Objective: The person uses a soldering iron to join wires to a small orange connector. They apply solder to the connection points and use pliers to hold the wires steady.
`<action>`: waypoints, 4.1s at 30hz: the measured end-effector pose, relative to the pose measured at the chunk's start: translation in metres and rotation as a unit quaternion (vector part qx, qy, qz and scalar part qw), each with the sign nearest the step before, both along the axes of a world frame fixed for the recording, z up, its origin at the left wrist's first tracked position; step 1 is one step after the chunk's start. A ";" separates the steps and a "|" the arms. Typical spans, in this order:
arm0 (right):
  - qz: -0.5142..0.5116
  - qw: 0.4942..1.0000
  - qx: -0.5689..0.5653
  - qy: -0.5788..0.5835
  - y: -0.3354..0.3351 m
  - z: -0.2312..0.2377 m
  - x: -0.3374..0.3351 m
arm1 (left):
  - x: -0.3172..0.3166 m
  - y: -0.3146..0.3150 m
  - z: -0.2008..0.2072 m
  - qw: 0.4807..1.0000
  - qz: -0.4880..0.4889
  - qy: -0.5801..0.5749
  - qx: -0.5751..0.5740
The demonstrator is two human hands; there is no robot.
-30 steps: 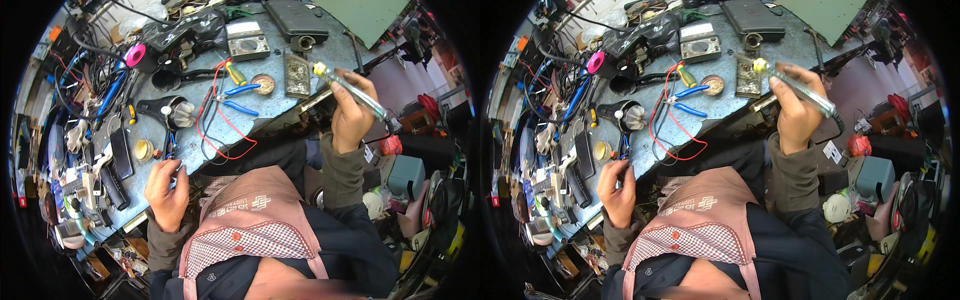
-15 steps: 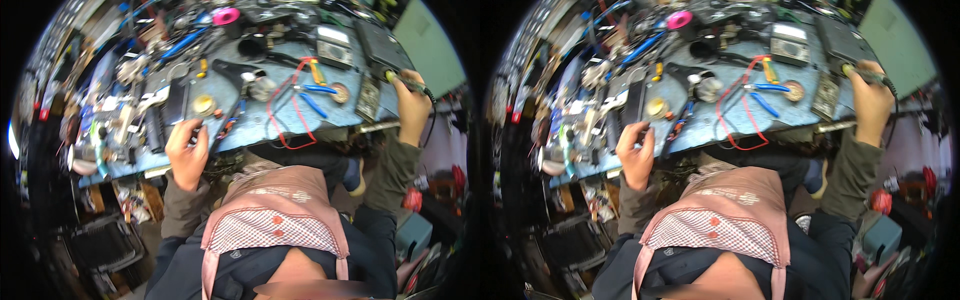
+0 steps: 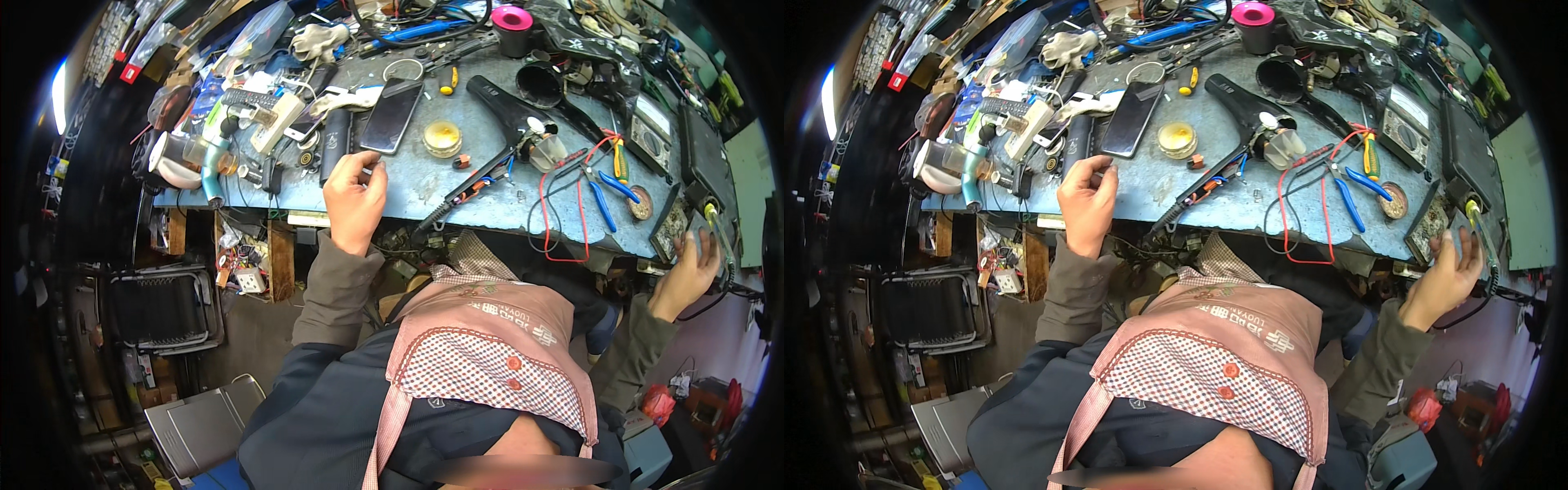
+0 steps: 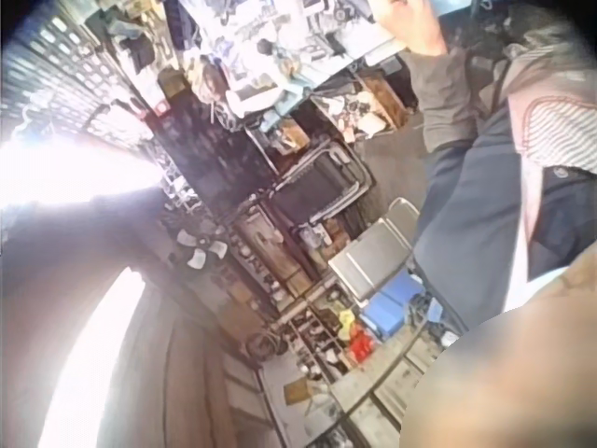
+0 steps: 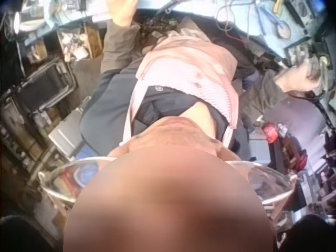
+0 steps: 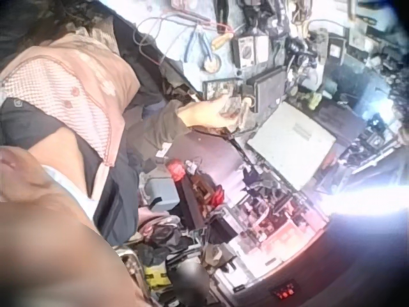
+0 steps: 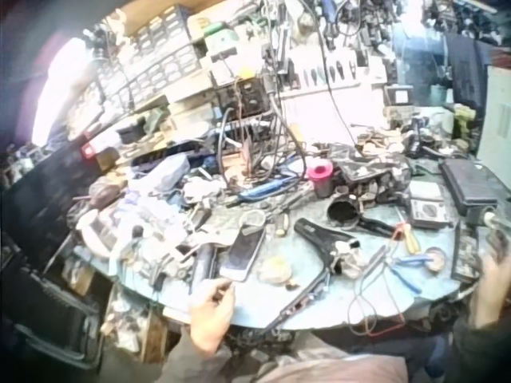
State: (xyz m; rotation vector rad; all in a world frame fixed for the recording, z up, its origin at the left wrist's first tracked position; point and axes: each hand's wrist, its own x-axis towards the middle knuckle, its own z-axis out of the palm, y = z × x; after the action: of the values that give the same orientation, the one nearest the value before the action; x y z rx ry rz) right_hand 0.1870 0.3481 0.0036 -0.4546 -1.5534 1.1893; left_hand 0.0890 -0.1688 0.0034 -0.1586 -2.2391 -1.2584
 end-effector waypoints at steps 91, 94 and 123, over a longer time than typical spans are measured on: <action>0.311 0.949 0.021 0.050 0.178 0.088 -0.126 | -0.008 0.043 -0.039 0.993 -0.030 -0.048 -0.106; 0.140 0.980 0.120 -0.081 0.238 0.066 -0.137 | -0.016 0.041 -0.047 0.992 -0.040 -0.025 -0.114; 0.131 0.821 0.346 -0.435 0.201 0.095 -0.164 | -0.011 0.050 -0.040 0.993 -0.023 -0.056 -0.106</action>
State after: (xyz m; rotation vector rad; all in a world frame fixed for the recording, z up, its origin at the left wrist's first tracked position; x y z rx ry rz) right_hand 0.0229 0.5487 0.0984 -0.2934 -2.7677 0.4904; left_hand 0.0783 -0.1183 -0.0367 -0.2271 -2.4768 -1.0736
